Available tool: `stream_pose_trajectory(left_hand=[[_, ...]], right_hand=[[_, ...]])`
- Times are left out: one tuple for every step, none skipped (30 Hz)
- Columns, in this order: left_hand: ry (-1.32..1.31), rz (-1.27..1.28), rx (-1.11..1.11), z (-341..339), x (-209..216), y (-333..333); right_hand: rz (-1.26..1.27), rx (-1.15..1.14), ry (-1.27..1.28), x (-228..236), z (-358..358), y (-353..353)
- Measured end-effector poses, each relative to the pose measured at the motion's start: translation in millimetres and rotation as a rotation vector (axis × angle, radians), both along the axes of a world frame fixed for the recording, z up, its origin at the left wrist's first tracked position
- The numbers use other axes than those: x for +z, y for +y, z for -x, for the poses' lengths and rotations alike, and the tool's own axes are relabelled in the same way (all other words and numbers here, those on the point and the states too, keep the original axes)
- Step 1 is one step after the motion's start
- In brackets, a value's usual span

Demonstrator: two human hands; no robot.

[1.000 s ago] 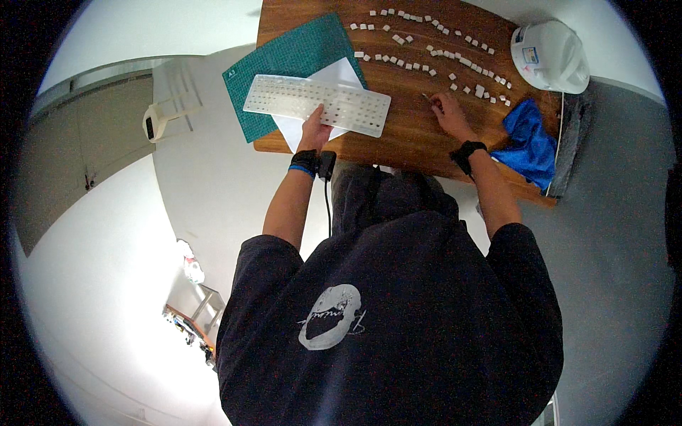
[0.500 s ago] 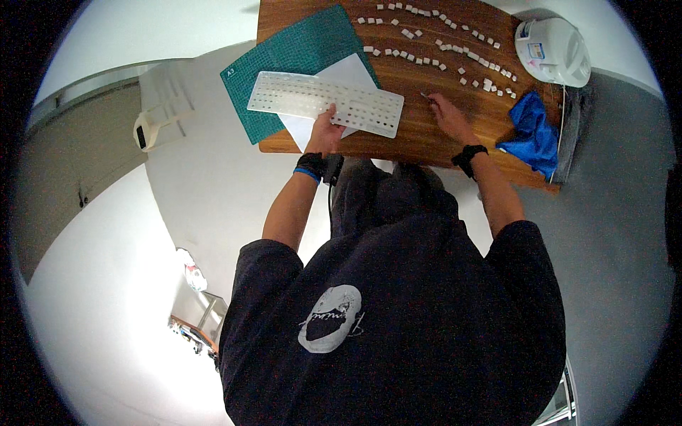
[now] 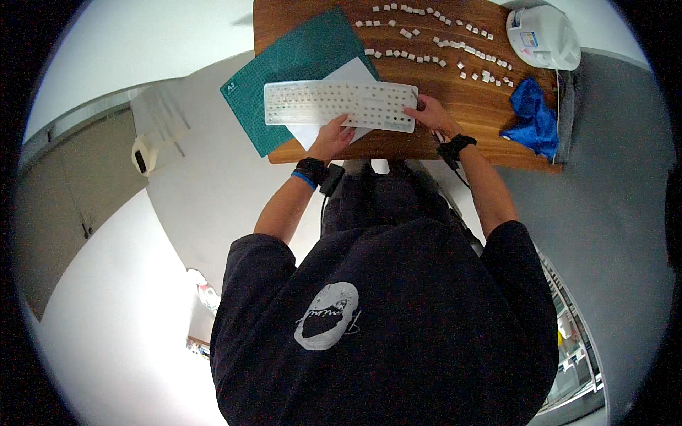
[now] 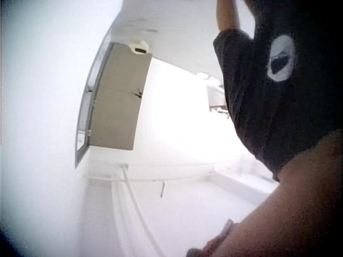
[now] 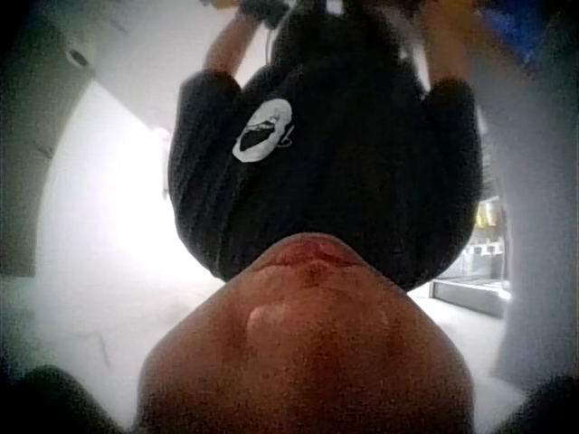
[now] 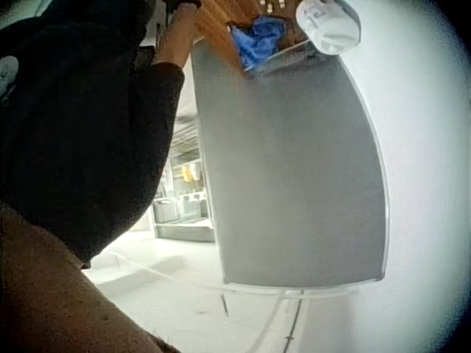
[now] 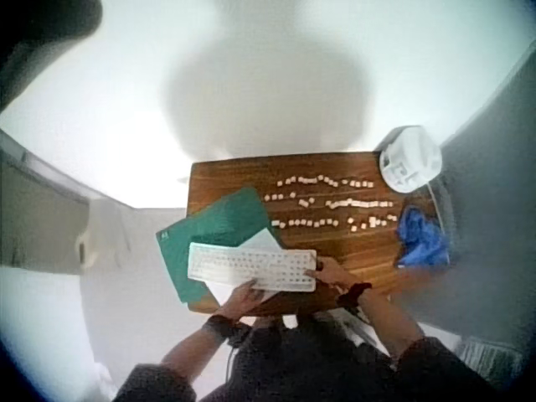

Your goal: The person uses a red-handled tool to press white keycaps into a white keyboard base on a wooden table. The person repeatedly picks up keycaps and inserts them into the keyboard, then sets the tool down and continues the process.

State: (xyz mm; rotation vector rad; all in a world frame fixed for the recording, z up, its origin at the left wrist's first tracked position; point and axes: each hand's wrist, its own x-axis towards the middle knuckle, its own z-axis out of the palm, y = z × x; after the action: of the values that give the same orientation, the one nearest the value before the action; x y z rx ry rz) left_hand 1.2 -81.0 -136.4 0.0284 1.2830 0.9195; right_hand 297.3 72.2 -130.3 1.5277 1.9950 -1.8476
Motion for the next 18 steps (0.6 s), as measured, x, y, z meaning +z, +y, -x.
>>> stream_pose_trajectory(left_hand=[[0.386,-0.167,-0.449,17,7,-7],[0.779,-0.331,-0.888,28,12,-10],[0.718,-0.159,-0.559,30,13,-6],[0.641,0.008,-0.23,28,12,2],[0.551,0.17,0.097,22,12,10],[1.163,0.344,-0.031,10,23,26],[1.304,0.138,-0.143,13,31,37],[1.439,-0.075,-0.252,16,37,45],[1.561,-0.29,-0.36,20,43,53],[1.588,-0.456,-0.489,21,49,61],[1.604,-0.634,-0.616,22,55,75],[1.611,-0.812,-0.744,22,58,86],[1.472,-0.729,-0.867,22,57,97],[1.328,-0.642,-0.984,23,58,108],[1.18,-0.552,-1.091,24,59,115],[1.152,-0.579,-1.115,27,61,120],[1.126,-0.544,-1.152,29,63,125],[1.098,-0.512,-1.194,28,66,132]], right_hand=[[-0.021,-0.01,0.002,0,-3,1],[-0.04,-0.012,0.011,1,-2,1],[-0.111,-0.035,0.021,3,-2,2],[-0.183,-0.059,0.03,4,-3,2],[-0.255,-0.082,0.04,7,-4,3],[-0.202,-0.098,0.047,12,-4,5],[-0.149,-0.114,0.054,18,-6,8],[-0.098,-0.129,0.068,27,-8,11],[-0.099,-0.111,0.044,46,-3,14],[-0.1,-0.092,0.021,64,2,17],[-0.108,-0.079,-0.005,77,5,21],[-0.13,-0.063,0.016,81,5,24],[-0.151,-0.045,0.037,84,4,27],[-0.17,-0.028,0.058,86,3,30],[-0.219,-0.021,0.006,87,2,33],[-0.266,-0.012,-0.045,89,2,36],[-0.311,-0.006,-0.098,87,0,37],[-0.309,-0.082,-0.034,72,-7,37]])
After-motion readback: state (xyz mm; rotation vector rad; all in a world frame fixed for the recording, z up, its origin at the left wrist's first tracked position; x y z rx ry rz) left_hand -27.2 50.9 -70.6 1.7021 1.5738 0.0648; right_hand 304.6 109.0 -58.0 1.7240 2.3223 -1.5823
